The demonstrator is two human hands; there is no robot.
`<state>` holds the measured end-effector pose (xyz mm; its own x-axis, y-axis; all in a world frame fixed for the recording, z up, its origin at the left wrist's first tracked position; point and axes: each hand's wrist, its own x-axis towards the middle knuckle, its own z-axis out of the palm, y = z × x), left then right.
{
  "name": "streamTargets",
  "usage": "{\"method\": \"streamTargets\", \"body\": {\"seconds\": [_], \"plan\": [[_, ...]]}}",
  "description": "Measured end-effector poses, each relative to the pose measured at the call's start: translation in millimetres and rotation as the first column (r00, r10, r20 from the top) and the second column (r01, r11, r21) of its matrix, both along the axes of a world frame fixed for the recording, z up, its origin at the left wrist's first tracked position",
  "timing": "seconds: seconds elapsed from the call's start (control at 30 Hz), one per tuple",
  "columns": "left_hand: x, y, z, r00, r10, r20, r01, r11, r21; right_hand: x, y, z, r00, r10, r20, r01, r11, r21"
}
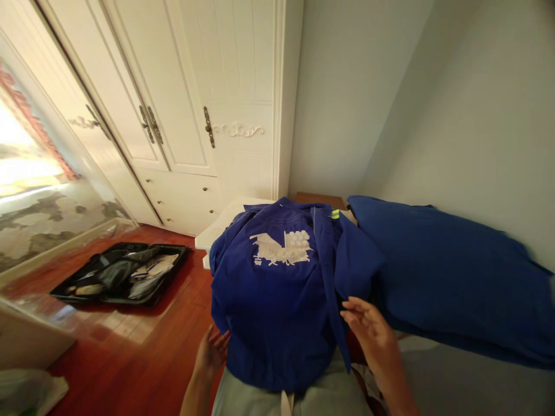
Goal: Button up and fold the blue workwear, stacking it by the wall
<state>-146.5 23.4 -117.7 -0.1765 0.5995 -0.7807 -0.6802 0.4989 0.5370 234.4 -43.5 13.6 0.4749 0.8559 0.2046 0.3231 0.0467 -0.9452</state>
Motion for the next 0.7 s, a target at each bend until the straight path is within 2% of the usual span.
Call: {"method": "streamTargets", "body": {"seconds": [0.1, 0.17, 0.23, 0.33, 0.43, 0.5, 0.57, 0.7], "plan": [[1, -2, 8.0, 0.947, 0.142, 0.289, -0.194, 0.968, 0.157, -2, -4, -39.5, 0.999, -0.053, 0.008, 0.053, 0.991, -0.12], [0, -2, 13.8, 0.892, 0.22, 0.395, -0.33, 0.914, 0.237, 1, -5, -60.0, 0.99, -0.095, 0.101, 0.111, 0.98, -0.166], [-1, -1, 17.9, 0.874, 0.242, 0.422, -0.376, 0.886, 0.271, 6, -3, -70.5, 0.971, -0.071, 0.228, 0.113, 0.978, -0.177], [-1, 2, 18.3, 0.923, 0.272, 0.274, -0.333, 0.919, 0.212, 13, 2, -72.4, 0.926, 0.013, 0.378, 0.068, 0.977, -0.2], [4, 1, 10.8, 0.948, 0.289, 0.131, -0.302, 0.948, 0.098, 19, 2, -72.2, 0.92, 0.1, 0.378, 0.034, 0.942, -0.333], [10, -1, 3.8, 0.955, 0.277, 0.108, -0.285, 0.957, 0.06, 22, -2, -74.0, 0.935, 0.127, 0.332, 0.033, 0.898, -0.438], [18, -4, -2.0, 0.964, 0.239, 0.119, -0.247, 0.968, 0.054, 23, -6, -74.7, 0.948, 0.118, 0.297, 0.044, 0.872, -0.487], [26, -3, -5.8, 0.962, 0.19, 0.197, -0.216, 0.969, 0.121, 17, -11, -61.0, 0.971, 0.024, 0.239, 0.078, 0.91, -0.407]]}}
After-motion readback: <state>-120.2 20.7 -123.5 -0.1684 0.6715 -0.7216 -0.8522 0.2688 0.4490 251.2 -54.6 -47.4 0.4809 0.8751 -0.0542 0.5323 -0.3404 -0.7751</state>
